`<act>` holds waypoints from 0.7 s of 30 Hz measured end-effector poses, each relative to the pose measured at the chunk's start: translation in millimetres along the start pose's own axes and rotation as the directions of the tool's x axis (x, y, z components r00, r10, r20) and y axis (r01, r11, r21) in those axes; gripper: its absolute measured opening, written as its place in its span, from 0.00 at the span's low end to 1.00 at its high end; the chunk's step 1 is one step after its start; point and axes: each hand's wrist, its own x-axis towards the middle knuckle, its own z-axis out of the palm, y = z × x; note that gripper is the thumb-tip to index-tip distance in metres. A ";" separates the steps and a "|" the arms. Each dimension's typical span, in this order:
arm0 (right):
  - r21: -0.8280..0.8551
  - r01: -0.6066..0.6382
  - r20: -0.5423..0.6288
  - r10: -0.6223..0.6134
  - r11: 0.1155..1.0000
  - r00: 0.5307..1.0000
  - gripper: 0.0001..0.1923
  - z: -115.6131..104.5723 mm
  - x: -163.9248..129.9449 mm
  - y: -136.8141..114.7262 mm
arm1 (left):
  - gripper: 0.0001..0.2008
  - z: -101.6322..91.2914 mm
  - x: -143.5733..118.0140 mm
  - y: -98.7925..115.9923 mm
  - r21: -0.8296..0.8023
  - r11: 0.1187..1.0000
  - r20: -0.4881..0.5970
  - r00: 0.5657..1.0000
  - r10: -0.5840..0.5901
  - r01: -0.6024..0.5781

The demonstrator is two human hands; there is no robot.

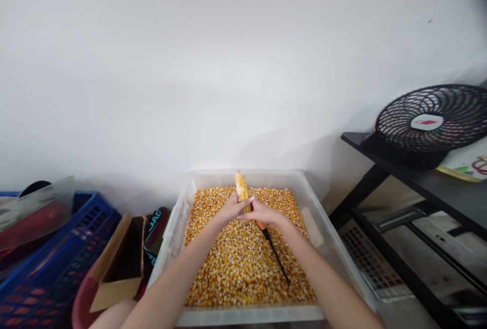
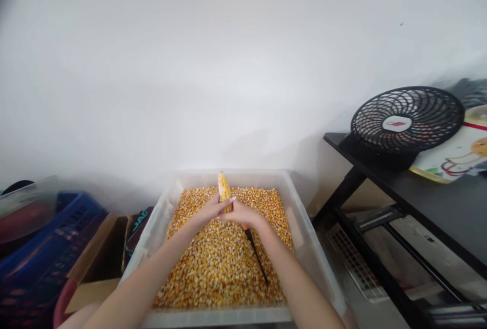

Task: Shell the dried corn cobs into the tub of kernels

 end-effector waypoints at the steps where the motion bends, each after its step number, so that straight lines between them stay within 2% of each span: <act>1: -0.070 -0.018 0.098 0.025 0.997 0.995 0.18 -12.3 -4.3 -5.2 | 0.20 0.9 -0.5 0.1 0.011 1.000 0.015 1.000 0.007 -0.007; 2: -0.125 -0.043 0.102 0.056 0.991 0.993 0.16 -24.6 -8.3 -10.4 | 0.20 1.6 -1.5 1.2 0.024 0.999 0.031 0.999 0.022 -0.023; 3: -0.155 -0.073 0.021 0.077 0.985 0.997 0.15 -35.5 -11.5 -15.2 | 0.20 2.4 -2.8 3.3 0.037 0.999 0.055 0.998 0.037 -0.039; 4: -0.138 -0.085 -0.139 0.066 0.987 0.988 0.15 -43.9 -13.3 -19.4 | 0.20 3.4 -4.5 5.9 0.049 0.997 0.083 0.995 0.051 -0.055; 5: -0.070 -0.054 -0.322 0.029 0.996 0.946 0.16 -48.9 -13.3 -23.0 | 0.21 4.9 -6.3 8.7 0.061 0.996 0.110 0.992 0.062 -0.069; 6: 0.019 -0.006 -0.450 0.014 1.000 0.893 0.16 -50.1 -11.5 -25.7 | 0.21 7.0 -8.2 11.3 0.070 0.995 0.144 0.987 0.066 -0.077; 7: 0.109 0.042 -0.527 0.022 0.993 0.850 0.19 -47.8 -7.9 -27.6 | 0.20 9.6 -10.1 13.1 0.078 0.994 0.196 0.979 0.062 -0.079; 8: 0.191 0.072 -0.553 0.046 0.979 0.832 0.22 -42.7 -2.9 -28.5 | 0.19 12.5 -11.9 14.1 0.088 0.993 0.259 0.964 0.056 -0.081; 9: 0.274 0.082 -0.542 0.083 0.958 0.836 0.25 -35.8 2.7 -28.5 | 0.18 15.6 -13.6 14.0 0.096 0.991 0.313 0.948 0.058 -0.093; 10: 0.365 0.063 -0.484 0.132 0.929 0.865 0.26 -28.4 8.4 -27.4 | 0.18 18.7 -15.2 13.0 0.097 0.990 0.357 0.932 0.066 -0.107; 11: 0.448 0.037 -0.456 0.192 0.893 0.869 0.24 -21.6 13.4 -25.3 | 0.18 21.5 -16.6 11.2 0.091 0.990 0.395 0.916 0.067 -0.112; 14: 0.591 0.003 -0.428 0.310 0.807 0.849 0.17 -11.3 19.5 -13.4 | 0.19 28.0 -19.2 3.2 0.082 0.994 0.455 0.890 0.026 -0.071; 19: 0.658 0.009 -0.342 0.287 0.753 0.895 0.15 -18.9 5.4 14.8 | 0.19 36.5 -17.7 -13.4 0.123 0.991 0.489 0.872 -0.009 -0.058; 21: 0.676 0.013 -0.321 0.279 0.737 0.905 0.15 -20.9 0.3 22.6 | 0.18 39.6 -16.7 -21.1 0.116 0.993 0.513 0.857 -0.055 -0.006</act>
